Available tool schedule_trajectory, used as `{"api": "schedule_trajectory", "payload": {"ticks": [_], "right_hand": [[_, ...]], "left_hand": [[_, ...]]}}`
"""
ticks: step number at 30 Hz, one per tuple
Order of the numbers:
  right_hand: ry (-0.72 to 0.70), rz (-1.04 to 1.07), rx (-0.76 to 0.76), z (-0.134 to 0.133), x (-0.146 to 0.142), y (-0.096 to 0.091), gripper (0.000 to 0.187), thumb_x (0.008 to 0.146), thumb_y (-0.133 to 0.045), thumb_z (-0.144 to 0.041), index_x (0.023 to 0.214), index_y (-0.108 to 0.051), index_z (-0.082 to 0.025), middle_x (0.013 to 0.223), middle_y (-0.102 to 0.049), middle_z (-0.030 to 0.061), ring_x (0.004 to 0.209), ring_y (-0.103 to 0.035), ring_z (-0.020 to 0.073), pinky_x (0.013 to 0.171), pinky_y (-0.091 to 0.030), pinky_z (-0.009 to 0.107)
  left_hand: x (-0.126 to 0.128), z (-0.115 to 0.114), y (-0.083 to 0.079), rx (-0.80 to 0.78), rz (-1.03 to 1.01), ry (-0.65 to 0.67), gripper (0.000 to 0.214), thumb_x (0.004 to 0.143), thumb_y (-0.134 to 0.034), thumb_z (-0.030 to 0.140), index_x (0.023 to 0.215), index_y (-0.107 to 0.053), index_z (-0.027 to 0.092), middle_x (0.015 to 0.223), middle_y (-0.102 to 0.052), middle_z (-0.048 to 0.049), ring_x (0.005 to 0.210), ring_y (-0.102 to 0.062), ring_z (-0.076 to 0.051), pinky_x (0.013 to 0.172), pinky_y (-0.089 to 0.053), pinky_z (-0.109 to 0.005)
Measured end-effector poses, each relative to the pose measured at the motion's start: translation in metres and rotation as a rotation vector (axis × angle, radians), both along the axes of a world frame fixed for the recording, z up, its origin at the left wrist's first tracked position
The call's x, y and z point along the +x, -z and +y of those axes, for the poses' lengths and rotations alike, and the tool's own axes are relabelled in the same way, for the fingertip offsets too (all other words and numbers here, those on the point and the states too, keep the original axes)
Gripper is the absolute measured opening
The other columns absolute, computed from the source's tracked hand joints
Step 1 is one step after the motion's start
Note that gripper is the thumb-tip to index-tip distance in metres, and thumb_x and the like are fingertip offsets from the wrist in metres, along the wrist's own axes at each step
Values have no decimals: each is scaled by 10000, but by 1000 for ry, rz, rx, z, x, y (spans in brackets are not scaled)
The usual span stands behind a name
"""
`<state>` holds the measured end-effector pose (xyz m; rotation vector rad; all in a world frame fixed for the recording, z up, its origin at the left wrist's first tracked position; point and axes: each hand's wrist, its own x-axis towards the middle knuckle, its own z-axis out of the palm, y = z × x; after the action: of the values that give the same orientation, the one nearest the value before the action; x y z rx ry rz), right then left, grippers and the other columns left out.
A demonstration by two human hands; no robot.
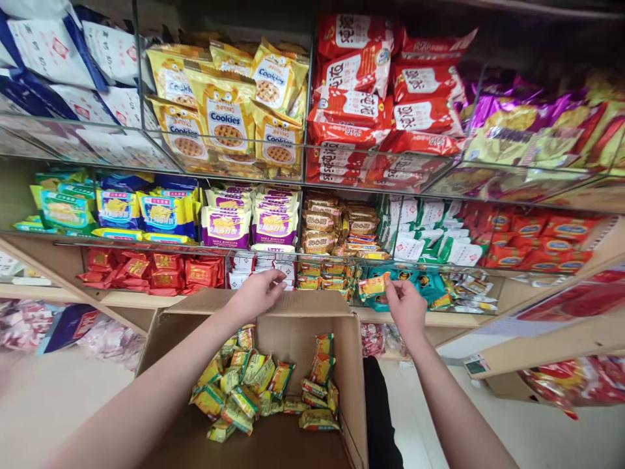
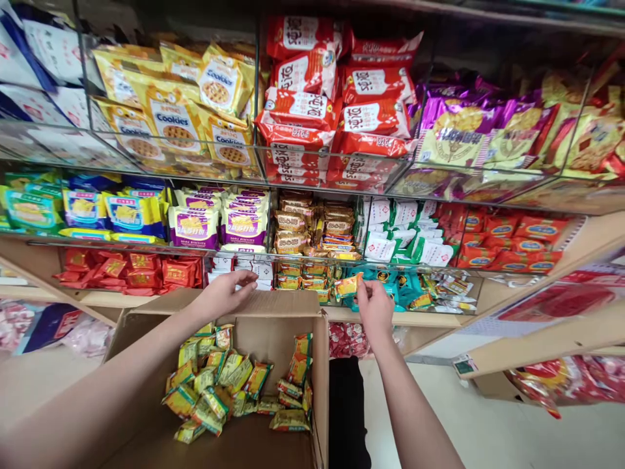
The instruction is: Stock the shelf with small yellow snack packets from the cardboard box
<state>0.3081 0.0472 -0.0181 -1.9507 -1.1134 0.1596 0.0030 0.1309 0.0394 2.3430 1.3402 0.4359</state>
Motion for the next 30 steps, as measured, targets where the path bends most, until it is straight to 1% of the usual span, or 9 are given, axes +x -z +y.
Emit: {"api": "schedule_trajectory", "payload": {"ticks": [2, 5, 7, 10, 12, 15, 23, 26, 30], "right_hand": [[-35, -213, -77, 15, 1, 9, 304, 833, -372, -411, 777, -540, -163, 669, -627, 64, 618, -606, 173, 610, -412, 242], [-116, -536, -226, 28, -8, 23, 274, 860, -332, -302, 762, -538, -149, 761, -608, 94, 703, -596, 180, 601, -397, 235], [-146, -669, -345, 33, -18, 29, 215, 857, -338, -225, 816, -530, -137, 834, -585, 106, 688, -594, 167, 575, -395, 230], [-148, -770, -517, 39, -32, 32, 182, 843, -333, -134, 889, -508, -132, 867, -559, 112, 640, -606, 157, 524, -403, 226], [-125, -817, -579, 42, -39, 30, 209, 838, -306, -98, 898, -503, -130, 856, -555, 117, 647, -620, 171, 505, -416, 228], [-100, -865, -604, 45, -41, 27, 236, 833, -290, -78, 902, -509, -131, 837, -565, 123, 655, -633, 195, 488, -432, 240], [-189, -853, -742, 44, -39, 32, 253, 805, -342, -49, 899, -570, -104, 789, -634, 151, 701, -646, 209, 551, -458, 245], [-221, -847, -773, 45, -38, 27, 266, 795, -359, -45, 893, -595, -119, 797, -651, 150, 740, -645, 210, 582, -458, 244], [-270, -850, -788, 52, -34, 15, 278, 770, -390, -39, 857, -637, -132, 822, -662, 144, 774, -638, 226, 616, -456, 265]], "left_hand": [[-4, 11, 14, -142, 72, -34, 340, 768, -430, 373, 983, -577, 155, 893, -653, -63, 788, -595, -175, 722, -449, -276], [-6, 11, 27, -289, 103, 6, 320, 734, -473, 381, 947, -598, 177, 866, -659, -39, 789, -595, -166, 720, -440, -256], [-5, 7, 28, -290, 87, 21, 305, 736, -473, 365, 945, -604, 185, 875, -659, -34, 802, -591, -162, 726, -432, -250], [-3, 3, 23, -286, 96, 13, 287, 746, -463, 340, 941, -610, 190, 844, -659, -30, 769, -588, -153, 694, -425, -243], [-2, 2, 21, -273, 111, 19, 277, 754, -455, 326, 934, -615, 189, 822, -658, -30, 743, -583, -148, 674, -420, -240], [-2, 2, 23, -246, 119, 35, 266, 765, -445, 314, 919, -620, 187, 821, -655, -33, 727, -577, -143, 667, -413, -238], [-3, 0, 29, -237, 123, 27, 259, 768, -447, 330, 913, -621, 204, 797, -651, -26, 724, -578, -146, 655, -410, -239], [-3, -1, 29, -232, 142, 27, 265, 772, -436, 339, 903, -624, 206, 800, -653, -29, 723, -579, -151, 653, -414, -244], [-3, -1, 33, -206, 161, 39, 290, 771, -426, 358, 919, -622, 205, 833, -658, -39, 752, -587, -170, 667, -423, -261]]}}
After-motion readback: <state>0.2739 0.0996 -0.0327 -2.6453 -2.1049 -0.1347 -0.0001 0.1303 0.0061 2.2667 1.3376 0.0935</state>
